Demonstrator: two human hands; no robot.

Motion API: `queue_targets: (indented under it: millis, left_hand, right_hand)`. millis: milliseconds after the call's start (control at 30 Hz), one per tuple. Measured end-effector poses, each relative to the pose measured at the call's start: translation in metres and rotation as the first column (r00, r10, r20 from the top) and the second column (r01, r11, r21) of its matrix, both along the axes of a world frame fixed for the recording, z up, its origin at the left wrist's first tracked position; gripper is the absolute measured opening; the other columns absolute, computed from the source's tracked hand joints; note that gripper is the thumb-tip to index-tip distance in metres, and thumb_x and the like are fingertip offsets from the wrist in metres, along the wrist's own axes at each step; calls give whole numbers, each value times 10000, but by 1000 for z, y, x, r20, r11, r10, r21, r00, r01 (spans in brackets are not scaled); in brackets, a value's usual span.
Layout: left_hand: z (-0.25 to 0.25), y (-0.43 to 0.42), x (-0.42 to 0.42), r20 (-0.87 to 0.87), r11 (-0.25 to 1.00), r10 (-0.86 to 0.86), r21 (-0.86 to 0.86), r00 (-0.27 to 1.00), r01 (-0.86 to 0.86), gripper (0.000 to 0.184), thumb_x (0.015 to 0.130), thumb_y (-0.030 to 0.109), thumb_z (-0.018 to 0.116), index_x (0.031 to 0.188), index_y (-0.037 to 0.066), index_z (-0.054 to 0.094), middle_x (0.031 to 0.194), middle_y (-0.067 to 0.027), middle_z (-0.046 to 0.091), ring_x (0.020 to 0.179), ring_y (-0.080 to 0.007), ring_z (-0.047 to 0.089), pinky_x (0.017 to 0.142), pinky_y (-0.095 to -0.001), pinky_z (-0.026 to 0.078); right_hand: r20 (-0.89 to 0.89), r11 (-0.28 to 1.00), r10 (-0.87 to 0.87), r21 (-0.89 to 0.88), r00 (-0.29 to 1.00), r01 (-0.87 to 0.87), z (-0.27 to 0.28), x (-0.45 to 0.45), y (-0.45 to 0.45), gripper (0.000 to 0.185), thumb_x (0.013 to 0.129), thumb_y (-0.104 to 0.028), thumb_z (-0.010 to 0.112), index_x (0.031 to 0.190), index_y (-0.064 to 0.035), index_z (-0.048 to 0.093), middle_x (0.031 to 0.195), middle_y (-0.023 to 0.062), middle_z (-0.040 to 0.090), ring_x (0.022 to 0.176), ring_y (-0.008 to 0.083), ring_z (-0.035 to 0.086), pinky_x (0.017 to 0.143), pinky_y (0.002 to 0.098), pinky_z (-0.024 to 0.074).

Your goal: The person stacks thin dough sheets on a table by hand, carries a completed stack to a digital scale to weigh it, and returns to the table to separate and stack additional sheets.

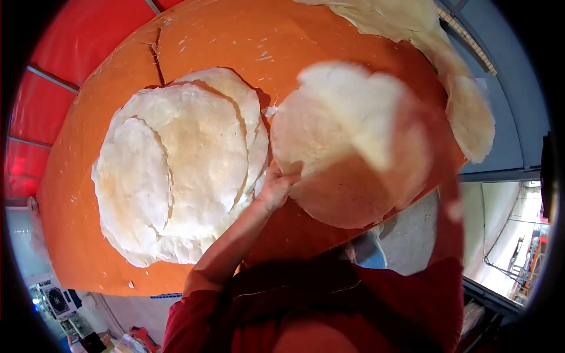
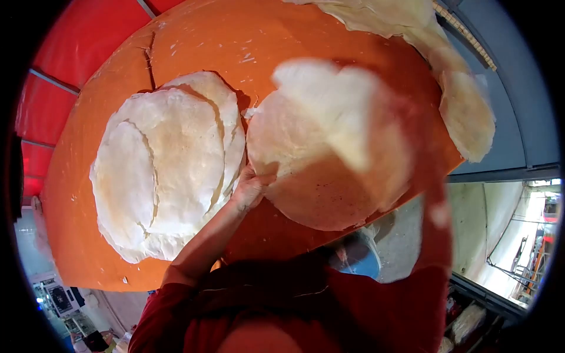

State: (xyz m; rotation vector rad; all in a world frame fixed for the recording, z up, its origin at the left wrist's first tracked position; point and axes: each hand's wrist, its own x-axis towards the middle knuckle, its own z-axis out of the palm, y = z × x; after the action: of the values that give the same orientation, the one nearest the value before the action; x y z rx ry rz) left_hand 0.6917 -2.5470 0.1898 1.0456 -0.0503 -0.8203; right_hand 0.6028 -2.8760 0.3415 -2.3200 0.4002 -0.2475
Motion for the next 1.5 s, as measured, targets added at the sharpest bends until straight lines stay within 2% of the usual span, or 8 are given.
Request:
queue_targets:
  millis: [400, 500, 633, 800, 967, 1200, 1333, 1500]
  left_hand:
    - [44, 7, -7, -220, 868, -203, -491, 954, 71, 701, 826, 461, 504, 1341, 86, 210, 1313, -79, 370, 1249, -216, 289, 1009, -389, 293]
    - [50, 13, -12, -361, 907, -165, -421, 918, -2, 655, 828, 359, 559, 1327, 80, 240, 1286, -78, 402, 1203, -219, 356, 983, -371, 323]
    - [16, -2, -14, 57, 997, -72, 42, 996, 70, 599, 802, 97, 585, 1312, 91, 272, 1258, -64, 418, 1150, -200, 399, 929, -347, 367]
    - [92, -16, 27, 334, 997, -17, -67, 943, 42, 583, 740, -23, 568, 1264, 52, 324, 1152, -91, 481, 1020, -168, 476, 836, -314, 424]
    - [269, 49, 88, 858, 944, 28, 145, 512, -296, 452, 676, 99, 588, 1101, -4, 474, 873, -123, 589, 799, -206, 555, 722, -323, 457]
    - [312, 236, 165, 884, 513, -458, 177, -93, -840, 470, 776, 276, 534, 1211, 132, 430, 1158, -118, 464, 1049, -251, 447, 849, -421, 398]
    - [198, 255, 126, 324, -136, -830, 671, 454, -728, 599, 804, 445, 515, 1331, 273, 286, 1408, -80, 200, 1282, -311, 194, 969, -567, 230]
    - [134, 299, 24, 618, -13, -549, 667, 562, -745, 485, 790, 345, 588, 1170, 67, 472, 1334, -182, 315, 1250, -359, 260, 938, -580, 253]
  right_hand:
    - [-144, 655, 198, -717, 970, -240, 61, 3, 132, 385, 829, -283, 488, 1107, -18, 520, 961, 131, 588, 882, 241, 548, 739, 330, 422]
    - [-87, 558, 441, -753, 893, -349, -54, -32, 175, 282, 749, -114, 461, 999, 8, 510, 646, 66, 563, 487, 198, 551, 377, 342, 410]
    - [-156, 824, 413, -357, 898, -441, -105, -70, 220, 575, 761, -291, 525, 1252, -40, 364, 1284, 202, 364, 1202, 336, 347, 957, 517, 268]
    - [132, 738, 188, -673, 973, -51, -96, -91, 193, 597, 759, -255, 518, 1256, 30, 348, 1268, 201, 400, 1185, 333, 380, 968, 490, 267]
    - [657, 1000, -23, 28, 754, 6, -8, 3, 205, 322, 786, 4, 507, 1100, 76, 508, 1020, 164, 581, 901, 203, 562, 766, 336, 458]
    - [566, 223, -211, 822, 797, -524, 96, 161, 291, 523, 745, -72, 623, 1204, 37, 396, 1189, 138, 473, 1059, 274, 485, 892, 417, 414]
    - [290, 147, 79, 943, 954, -299, -11, 186, 330, 465, 796, -164, 595, 1192, -7, 408, 1127, 130, 519, 1008, 260, 531, 789, 420, 490]
    - [4, 785, 361, 538, 932, -307, -76, 94, 256, 183, 847, -111, 531, 948, 37, 567, 749, 94, 593, 642, 150, 606, 523, 247, 512]
